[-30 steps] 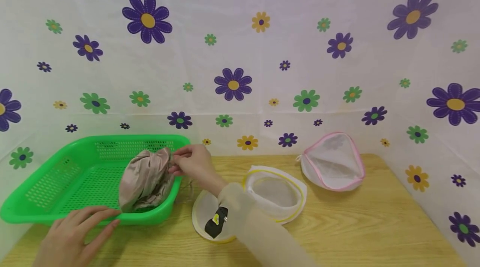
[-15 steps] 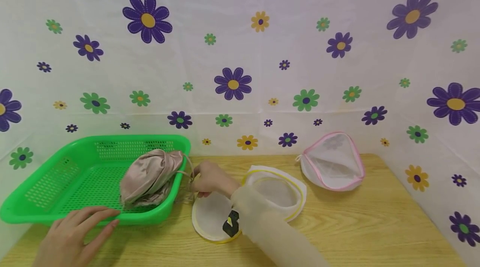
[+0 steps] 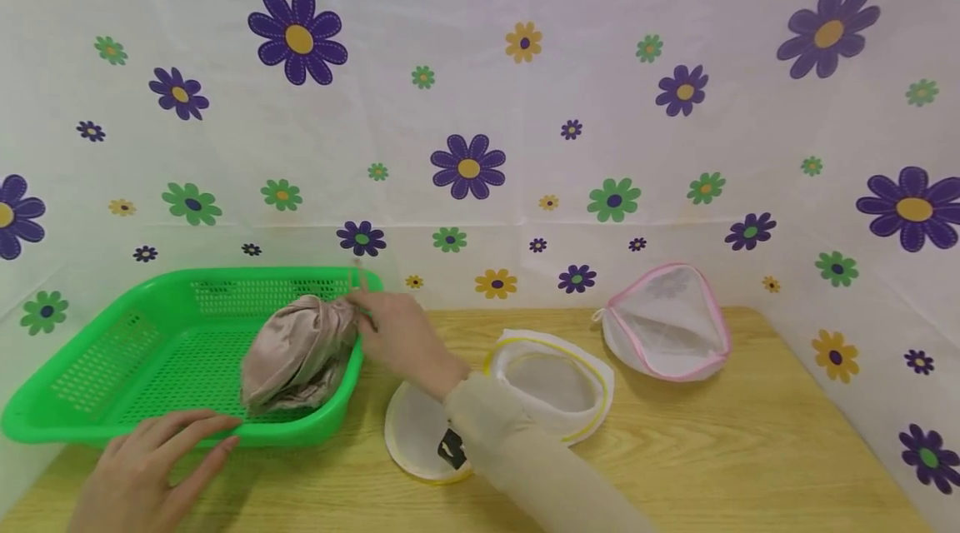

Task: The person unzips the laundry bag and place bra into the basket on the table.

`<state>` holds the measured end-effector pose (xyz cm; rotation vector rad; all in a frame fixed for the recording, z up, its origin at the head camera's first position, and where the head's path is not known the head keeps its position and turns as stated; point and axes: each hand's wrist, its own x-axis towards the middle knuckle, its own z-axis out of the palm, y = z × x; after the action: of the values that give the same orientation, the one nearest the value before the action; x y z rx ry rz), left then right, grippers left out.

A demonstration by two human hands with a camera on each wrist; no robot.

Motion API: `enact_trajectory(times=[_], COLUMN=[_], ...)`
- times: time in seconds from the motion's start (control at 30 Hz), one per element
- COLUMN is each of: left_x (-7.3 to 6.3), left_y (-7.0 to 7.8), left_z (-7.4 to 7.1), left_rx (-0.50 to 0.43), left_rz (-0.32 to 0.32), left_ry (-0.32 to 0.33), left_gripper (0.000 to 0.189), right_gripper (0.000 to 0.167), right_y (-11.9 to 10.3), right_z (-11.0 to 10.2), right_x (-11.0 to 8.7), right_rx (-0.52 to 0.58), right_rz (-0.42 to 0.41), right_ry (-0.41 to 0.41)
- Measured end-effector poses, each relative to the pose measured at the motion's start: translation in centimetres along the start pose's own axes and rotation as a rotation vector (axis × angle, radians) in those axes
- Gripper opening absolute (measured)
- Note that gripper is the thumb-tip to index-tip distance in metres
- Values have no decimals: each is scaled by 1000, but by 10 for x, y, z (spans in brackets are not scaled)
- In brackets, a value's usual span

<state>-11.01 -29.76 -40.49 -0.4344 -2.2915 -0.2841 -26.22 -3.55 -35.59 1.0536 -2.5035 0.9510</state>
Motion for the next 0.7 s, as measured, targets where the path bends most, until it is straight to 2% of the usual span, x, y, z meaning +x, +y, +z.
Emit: enact_trajectory(times=[0.13,0.2,0.27,0.37,0.5,0.6,0.7], left_x=[-1,-1,-1,0,0,0,1], left_y=[2,2,3,3,3,3,4], left_z=[-2,-3,-3,-3,-3,-3,-3], left_rx=[-6,-8,-5,-5,-6,-3,-1], left_rz=[-13,-21,-20,-17,-17,-22,-25], left_ry=[-18,-30,-36,-40,-41,-40,-44], left_gripper=[32,22,22,22,25,26,24], right_gripper=[40,40,39,36,25,25,23], right_y=[-12,-15,-17,-18,-17,-18,-20], right_z=[4,8,12,17,16,6,-14], right_x=[1,1,1,1,1,-3,-13], right_rx=[-111,-180,-217,-222,-208,-184,-149], right_rz=[-110,-127,-127,-113,-97,-94,-104], right_ry=[-273,-356,-389,-396,-331,-292,-274])
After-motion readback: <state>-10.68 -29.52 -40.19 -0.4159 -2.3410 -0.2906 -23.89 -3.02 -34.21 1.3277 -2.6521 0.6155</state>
